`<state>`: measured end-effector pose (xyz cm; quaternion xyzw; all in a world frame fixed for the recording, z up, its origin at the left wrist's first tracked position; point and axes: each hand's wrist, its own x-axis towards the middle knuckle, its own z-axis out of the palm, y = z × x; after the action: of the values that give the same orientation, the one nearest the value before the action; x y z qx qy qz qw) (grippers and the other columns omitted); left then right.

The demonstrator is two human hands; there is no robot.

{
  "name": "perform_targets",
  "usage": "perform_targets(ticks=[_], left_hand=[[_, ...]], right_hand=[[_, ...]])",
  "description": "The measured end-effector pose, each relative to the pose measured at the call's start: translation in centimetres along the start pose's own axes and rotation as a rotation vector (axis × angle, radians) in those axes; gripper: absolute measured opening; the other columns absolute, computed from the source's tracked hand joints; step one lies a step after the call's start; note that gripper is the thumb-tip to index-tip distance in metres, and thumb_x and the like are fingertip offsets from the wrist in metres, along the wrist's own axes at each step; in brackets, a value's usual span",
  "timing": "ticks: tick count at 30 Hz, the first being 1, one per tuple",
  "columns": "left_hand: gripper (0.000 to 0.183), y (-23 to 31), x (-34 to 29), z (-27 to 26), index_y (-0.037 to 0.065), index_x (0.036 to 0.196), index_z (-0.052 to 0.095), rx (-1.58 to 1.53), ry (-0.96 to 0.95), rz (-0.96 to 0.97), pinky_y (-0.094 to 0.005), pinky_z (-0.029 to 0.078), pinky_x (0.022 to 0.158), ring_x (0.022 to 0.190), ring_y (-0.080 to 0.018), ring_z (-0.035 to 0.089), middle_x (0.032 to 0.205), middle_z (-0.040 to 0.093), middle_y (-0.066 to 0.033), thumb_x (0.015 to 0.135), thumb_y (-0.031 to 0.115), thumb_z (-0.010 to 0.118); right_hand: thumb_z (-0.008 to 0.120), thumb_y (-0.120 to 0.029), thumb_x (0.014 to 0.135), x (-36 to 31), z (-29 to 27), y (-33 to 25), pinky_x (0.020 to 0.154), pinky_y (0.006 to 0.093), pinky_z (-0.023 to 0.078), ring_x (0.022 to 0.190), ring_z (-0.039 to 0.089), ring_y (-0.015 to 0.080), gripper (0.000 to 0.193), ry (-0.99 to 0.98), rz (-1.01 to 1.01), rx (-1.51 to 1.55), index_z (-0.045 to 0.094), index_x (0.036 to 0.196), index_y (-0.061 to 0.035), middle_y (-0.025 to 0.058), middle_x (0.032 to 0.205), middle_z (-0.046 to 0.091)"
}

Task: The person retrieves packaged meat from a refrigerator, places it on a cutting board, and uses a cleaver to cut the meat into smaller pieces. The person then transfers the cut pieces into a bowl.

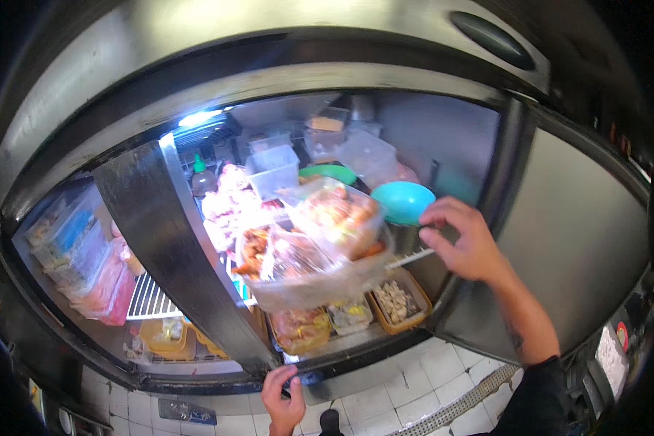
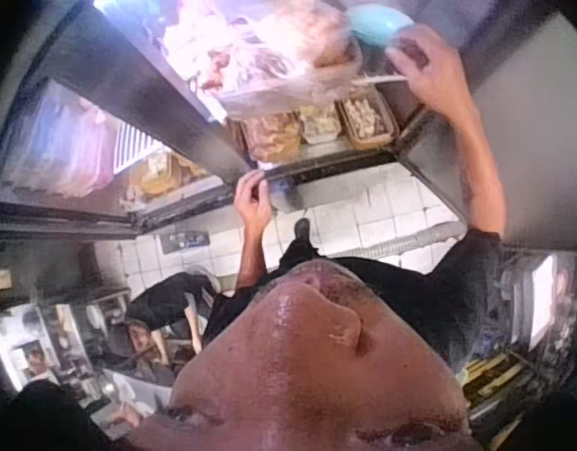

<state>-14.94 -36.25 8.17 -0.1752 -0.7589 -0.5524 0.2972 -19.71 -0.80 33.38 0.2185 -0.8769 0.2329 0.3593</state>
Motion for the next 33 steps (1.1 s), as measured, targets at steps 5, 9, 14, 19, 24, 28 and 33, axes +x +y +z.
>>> perform_targets(ticks=[5, 9, 14, 19, 24, 28, 33], left_hand=[[0.021, -1.1, 3.9, 0.2, 0.002, 0.11, 0.07, -0.17, -0.168, -0.103, -0.0367, 0.054, 0.085, 0.096, -0.0315, 0.067, 0.11, 0.068, -0.0163, 0.091, 0.009, 0.067], [0.023, 1.7, 9.1, 0.3, 0.0, 0.11, 0.069, -0.346, -0.357, 0.05, -0.0374, 0.054, 0.085, 0.097, -0.0312, 0.067, 0.107, 0.068, -0.0187, 0.087, 0.003, 0.068], [0.029, 2.8, 14.4, 1.1, 0.002, 0.112, 0.068, -0.572, -0.509, 0.323, -0.039, 0.053, 0.087, 0.099, -0.0331, 0.066, 0.109, 0.066, -0.0187, 0.082, 0.0, 0.071], [0.027, 2.0, 16.5, 0.5, 0.0, 0.109, 0.067, -0.455, -0.548, 0.321, -0.0405, 0.053, 0.086, 0.098, -0.0347, 0.066, 0.108, 0.066, -0.0192, 0.082, 0.0, 0.072], [0.023, 2.1, 16.7, -0.1, -0.002, 0.105, 0.068, -0.49, -0.459, 0.362, -0.0411, 0.054, 0.085, 0.096, -0.0345, 0.067, 0.104, 0.068, -0.0191, 0.082, -0.003, 0.07], [0.023, 2.5, 17.0, 0.3, -0.003, 0.102, 0.069, -0.469, -0.378, 0.404, -0.0415, 0.056, 0.079, 0.088, -0.0343, 0.07, 0.094, 0.07, -0.0188, 0.079, -0.007, 0.067], [0.024, 3.7, 17.3, 1.1, -0.003, 0.101, 0.069, -0.398, -0.353, 0.435, -0.0416, 0.056, 0.08, 0.088, -0.0345, 0.07, 0.095, 0.07, -0.0188, 0.078, -0.008, 0.065]], right_hand=[[0.068, -0.019, 0.091, 15.6, 6.0, 4.5, 0.078, 0.0344, 0.053, 0.089, 0.066, 0.0189, 0.022, -0.25, 0.06, 0.062, 0.068, 0.105, -0.0022, 0.0115, 0.101, 0.069], [0.064, -0.025, 0.093, 25.0, 15.2, 7.5, 0.087, 0.0411, 0.051, 0.098, 0.066, 0.031, 0.027, -0.289, 0.134, 0.06, 0.068, 0.106, -0.0019, 0.0181, 0.105, 0.069], [0.062, -0.025, 0.094, 29.6, 22.3, 12.2, 0.092, 0.0439, 0.05, 0.103, 0.064, 0.0354, 0.028, -0.263, 0.127, -0.119, 0.067, 0.109, -0.0014, 0.0205, 0.11, 0.068], [0.061, -0.024, 0.094, 29.2, 22.8, 13.8, 0.092, 0.0443, 0.049, 0.104, 0.064, 0.0359, 0.028, -0.209, 0.16, -0.219, 0.067, 0.11, -0.0013, 0.0209, 0.111, 0.067], [0.06, -0.024, 0.094, 25.3, 17.1, 16.3, 0.093, 0.0446, 0.049, 0.105, 0.064, 0.0365, 0.028, -0.14, 0.239, -0.332, 0.066, 0.11, -0.0012, 0.0212, 0.111, 0.067], [0.059, -0.023, 0.095, 23.6, 14.3, 17.4, 0.094, 0.0449, 0.048, 0.106, 0.063, 0.0369, 0.029, -0.099, 0.265, -0.352, 0.066, 0.111, -0.0011, 0.0215, 0.112, 0.066], [0.058, -0.023, 0.095, 24.6, 12.3, 18.1, 0.094, 0.0453, 0.048, 0.106, 0.063, 0.0374, 0.029, -0.077, 0.248, -0.334, 0.066, 0.112, -0.0011, 0.0218, 0.113, 0.066]])
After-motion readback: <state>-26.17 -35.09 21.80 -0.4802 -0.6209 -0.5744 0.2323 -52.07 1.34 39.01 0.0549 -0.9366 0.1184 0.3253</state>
